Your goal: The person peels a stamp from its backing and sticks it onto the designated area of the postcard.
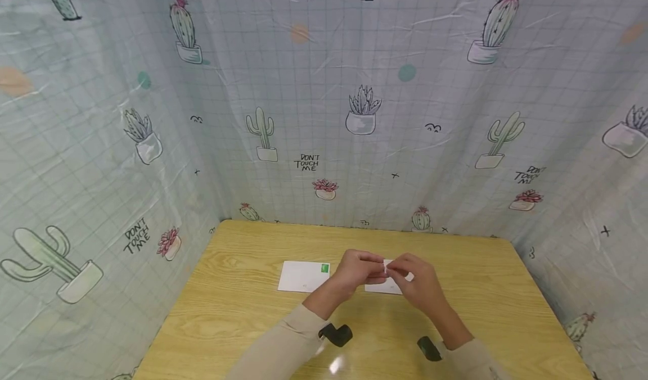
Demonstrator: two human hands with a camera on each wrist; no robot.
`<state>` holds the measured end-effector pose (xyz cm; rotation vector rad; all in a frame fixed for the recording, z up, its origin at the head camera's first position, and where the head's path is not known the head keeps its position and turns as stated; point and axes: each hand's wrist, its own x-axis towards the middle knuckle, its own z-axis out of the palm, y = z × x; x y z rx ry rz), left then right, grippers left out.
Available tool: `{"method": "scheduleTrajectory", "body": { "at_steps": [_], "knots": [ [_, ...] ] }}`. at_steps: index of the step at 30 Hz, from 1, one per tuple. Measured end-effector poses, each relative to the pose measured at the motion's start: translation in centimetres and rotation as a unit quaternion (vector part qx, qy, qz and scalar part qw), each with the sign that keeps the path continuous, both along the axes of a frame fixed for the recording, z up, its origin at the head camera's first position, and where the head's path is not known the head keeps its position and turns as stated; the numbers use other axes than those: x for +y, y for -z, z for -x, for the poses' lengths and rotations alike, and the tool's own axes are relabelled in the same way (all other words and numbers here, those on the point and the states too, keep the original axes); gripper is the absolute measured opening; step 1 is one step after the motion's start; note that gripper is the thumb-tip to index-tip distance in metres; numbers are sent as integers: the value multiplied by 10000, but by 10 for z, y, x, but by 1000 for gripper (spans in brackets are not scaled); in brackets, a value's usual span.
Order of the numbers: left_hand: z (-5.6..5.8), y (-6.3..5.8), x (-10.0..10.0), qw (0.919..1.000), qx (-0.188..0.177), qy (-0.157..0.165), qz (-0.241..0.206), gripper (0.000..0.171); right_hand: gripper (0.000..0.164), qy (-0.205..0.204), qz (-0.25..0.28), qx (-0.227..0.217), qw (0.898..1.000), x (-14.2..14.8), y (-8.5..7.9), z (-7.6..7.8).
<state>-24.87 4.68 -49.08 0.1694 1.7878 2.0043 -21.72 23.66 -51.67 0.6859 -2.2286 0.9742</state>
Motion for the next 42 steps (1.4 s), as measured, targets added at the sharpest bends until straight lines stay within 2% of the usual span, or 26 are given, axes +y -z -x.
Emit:
{"method": "scheduleTrajectory", "body": {
  "at_steps": [6,12,19,30,42],
  "knots": [
    [4,3,-3,9996,-42,208,-172,29,20,-30,-17,-83,10000,2,1,0],
    [5,4,-4,9996,-45,252,-156,31,18,15,-58,-128,9999,0,-1,-1],
    [4,4,-2,9997,-97,223,-102,33,17,1,-47,-149,9999,1,0,-2],
    [4,4,0,9999,-32,152,49,30,16,-288,-117,-67,9995,3,1,1],
    [3,6,2,9997,177,101,101,25,16,-162,-394,-318,9986,5,-3,0]
  ]
}}
